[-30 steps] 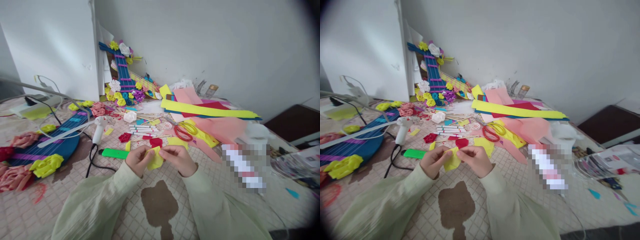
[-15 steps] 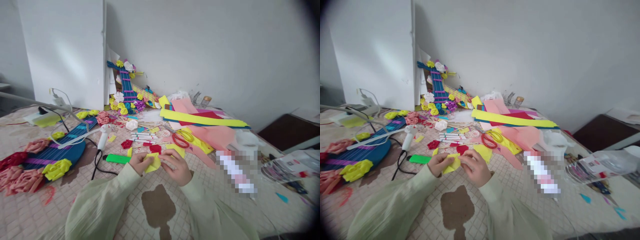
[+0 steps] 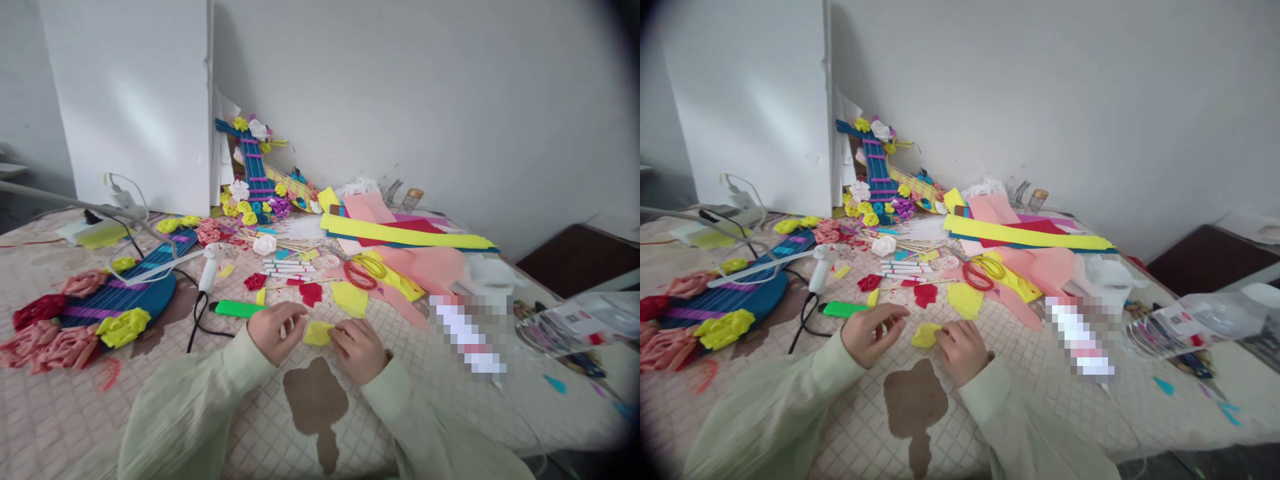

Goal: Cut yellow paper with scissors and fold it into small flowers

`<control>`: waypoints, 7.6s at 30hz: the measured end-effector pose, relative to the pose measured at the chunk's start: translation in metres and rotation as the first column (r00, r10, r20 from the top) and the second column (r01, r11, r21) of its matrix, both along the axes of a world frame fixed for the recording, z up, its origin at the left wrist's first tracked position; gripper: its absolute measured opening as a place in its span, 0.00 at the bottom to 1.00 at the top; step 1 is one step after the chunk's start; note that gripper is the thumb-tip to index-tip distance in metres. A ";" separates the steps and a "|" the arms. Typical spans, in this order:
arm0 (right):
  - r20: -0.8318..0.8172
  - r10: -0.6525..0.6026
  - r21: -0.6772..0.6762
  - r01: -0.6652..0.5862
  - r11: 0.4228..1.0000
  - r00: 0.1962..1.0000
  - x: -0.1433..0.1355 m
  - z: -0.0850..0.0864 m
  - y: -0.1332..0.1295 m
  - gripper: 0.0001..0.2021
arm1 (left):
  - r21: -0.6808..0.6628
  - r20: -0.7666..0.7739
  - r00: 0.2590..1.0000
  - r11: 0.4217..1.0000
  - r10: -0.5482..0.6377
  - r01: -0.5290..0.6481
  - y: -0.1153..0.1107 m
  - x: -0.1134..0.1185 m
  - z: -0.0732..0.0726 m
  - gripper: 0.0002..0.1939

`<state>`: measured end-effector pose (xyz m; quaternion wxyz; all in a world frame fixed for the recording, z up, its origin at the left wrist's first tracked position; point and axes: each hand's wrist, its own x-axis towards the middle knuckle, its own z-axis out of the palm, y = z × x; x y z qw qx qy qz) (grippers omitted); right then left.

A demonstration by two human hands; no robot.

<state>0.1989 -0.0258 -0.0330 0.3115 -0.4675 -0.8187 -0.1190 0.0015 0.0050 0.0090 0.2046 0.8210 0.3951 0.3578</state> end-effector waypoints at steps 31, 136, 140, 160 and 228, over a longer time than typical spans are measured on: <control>-0.086 0.067 -0.203 -0.083 0.976 0.994 0.006 -0.012 0.005 0.08 | 0.383 -0.313 0.947 0.922 0.076 0.053 -0.005 0.014 -0.045 0.11; -0.221 -0.286 -0.589 0.107 0.801 0.932 -0.011 0.010 0.016 0.06 | -0.354 -0.413 0.907 0.903 0.083 -0.244 0.010 0.030 -0.026 0.08; -0.215 -0.282 -0.576 0.112 0.810 0.935 -0.012 0.009 0.015 0.06 | -0.332 -0.408 0.907 0.908 0.106 -0.256 0.009 0.030 -0.026 0.07; -0.286 -0.307 -0.628 0.064 0.775 0.908 -0.009 0.010 0.011 0.07 | -0.321 -0.414 0.906 0.917 0.089 -0.237 0.008 0.029 -0.023 0.09; 0.081 0.139 0.048 -0.143 0.989 0.987 0.014 0.011 0.017 0.10 | -0.533 0.257 0.964 0.842 0.067 0.084 0.008 0.028 -0.034 0.16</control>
